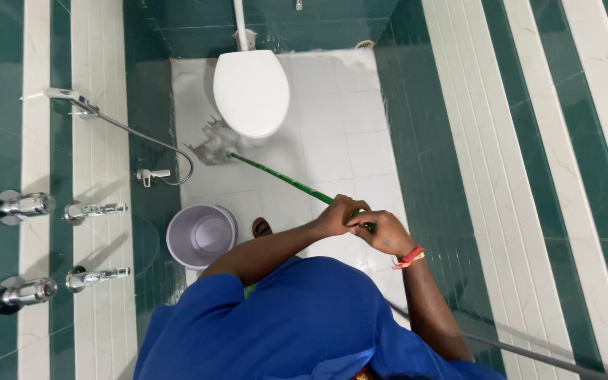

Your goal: The person mops a tiled bathroom floor using a mop and water from buckets, cleaning around the toilet and sink area.

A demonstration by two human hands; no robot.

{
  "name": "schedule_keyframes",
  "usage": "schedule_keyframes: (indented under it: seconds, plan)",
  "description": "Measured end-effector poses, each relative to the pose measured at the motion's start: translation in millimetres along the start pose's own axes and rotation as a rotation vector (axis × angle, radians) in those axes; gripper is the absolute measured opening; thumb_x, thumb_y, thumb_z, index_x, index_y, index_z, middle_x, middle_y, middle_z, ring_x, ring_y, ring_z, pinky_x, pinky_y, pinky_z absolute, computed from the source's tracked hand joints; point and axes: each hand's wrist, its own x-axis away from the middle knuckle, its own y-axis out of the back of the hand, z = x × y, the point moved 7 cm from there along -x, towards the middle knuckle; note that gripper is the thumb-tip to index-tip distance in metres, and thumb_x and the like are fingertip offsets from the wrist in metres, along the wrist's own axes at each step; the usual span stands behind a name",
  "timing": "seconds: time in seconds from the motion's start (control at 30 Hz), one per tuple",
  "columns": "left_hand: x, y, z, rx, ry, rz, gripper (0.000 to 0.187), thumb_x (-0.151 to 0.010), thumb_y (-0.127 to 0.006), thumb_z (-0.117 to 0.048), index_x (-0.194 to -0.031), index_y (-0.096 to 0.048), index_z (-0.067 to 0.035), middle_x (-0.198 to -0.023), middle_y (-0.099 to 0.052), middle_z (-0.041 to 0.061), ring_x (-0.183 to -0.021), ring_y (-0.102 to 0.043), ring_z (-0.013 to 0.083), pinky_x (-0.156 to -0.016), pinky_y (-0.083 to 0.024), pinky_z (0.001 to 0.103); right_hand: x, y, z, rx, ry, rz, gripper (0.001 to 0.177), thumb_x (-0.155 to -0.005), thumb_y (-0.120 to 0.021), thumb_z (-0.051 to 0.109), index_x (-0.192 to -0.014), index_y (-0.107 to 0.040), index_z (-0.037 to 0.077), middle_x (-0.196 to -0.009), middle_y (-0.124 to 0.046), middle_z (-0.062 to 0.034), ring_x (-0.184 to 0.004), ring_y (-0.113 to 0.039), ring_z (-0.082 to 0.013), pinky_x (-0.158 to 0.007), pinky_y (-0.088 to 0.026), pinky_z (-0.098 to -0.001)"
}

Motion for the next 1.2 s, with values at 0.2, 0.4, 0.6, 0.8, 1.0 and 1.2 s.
schedule_keyframes:
  seconds: [0.2, 0.4, 0.6, 0.8, 1.0, 1.2]
  plan:
    - [-19, -117, -74, 0.245, 0.006, 0.194, 0.018, -0.089, -0.07, -0.018, -0.106, -0.07, -0.011, -0.086, -0.074, 0.009, -0.084, -0.075, 0.0283, -0.074, -0.058, 0.042, 128, 52, -25, 0.012, -0.188, -0.223, 0.017, -0.089, -0.077, 0.018, -0.102, -0.081, 0.008, -0.094, -0.082, -0.0099, -0.08, -0.079, -0.02, -0.071, -0.061, -0.0332]
    - [-10, -223, -109, 0.261, -0.077, 0.541, 0.04, -0.09, -0.071, -0.029, -0.128, -0.064, -0.017, -0.107, -0.075, 0.012, -0.099, -0.072, 0.0319, -0.082, -0.057, 0.043, 229, 64, -12, -0.086, -0.33, -0.344, 0.022, -0.089, -0.076, 0.018, -0.106, -0.079, 0.004, -0.095, -0.081, -0.0123, -0.082, -0.078, -0.0179, -0.072, -0.06, -0.031]
    - [16, -265, -128, 0.186, -0.154, 0.835, 0.039, -0.095, -0.068, -0.037, -0.128, -0.063, -0.018, -0.113, -0.075, 0.012, -0.104, -0.072, 0.0335, -0.084, -0.056, 0.044, 274, 42, -11, -0.142, -0.347, -0.508, 0.019, -0.09, -0.076, 0.017, -0.102, -0.079, 0.002, -0.097, -0.082, -0.0118, -0.085, -0.078, -0.0179, -0.074, -0.059, -0.0297]
    - [9, -225, -111, 0.075, -0.095, 0.916, 0.034, -0.098, -0.06, -0.039, -0.125, -0.063, -0.018, -0.113, -0.074, 0.012, -0.103, -0.07, 0.0348, -0.083, -0.055, 0.045, 244, 17, -40, -0.141, -0.473, -0.673, 0.02, -0.094, -0.073, 0.019, -0.102, -0.078, 0.002, -0.091, -0.081, -0.013, -0.078, -0.075, -0.0175, -0.071, -0.057, -0.0299]
    - [-29, -169, -41, 0.003, -0.033, 0.817, 0.024, -0.098, -0.063, -0.029, -0.117, -0.064, -0.015, -0.106, -0.075, 0.01, -0.099, -0.071, 0.0338, -0.082, -0.055, 0.045, 146, 17, -61, -0.079, -0.356, -0.601, 0.021, -0.095, -0.073, 0.022, -0.101, -0.077, 0.003, -0.089, -0.079, -0.0146, -0.075, -0.076, -0.0209, -0.069, -0.057, -0.0315]
    - [-76, -79, 65, -0.036, -0.319, 0.442, 0.021, -0.082, -0.076, -0.02, -0.101, -0.067, -0.018, -0.098, -0.07, 0.0, -0.095, -0.068, 0.0267, -0.083, -0.053, 0.044, -2, 11, -85, 0.011, -0.294, -0.489, 0.019, -0.095, -0.072, 0.025, -0.1, -0.079, 0.008, -0.08, -0.076, -0.013, -0.068, -0.074, -0.027, -0.064, -0.057, -0.0362]
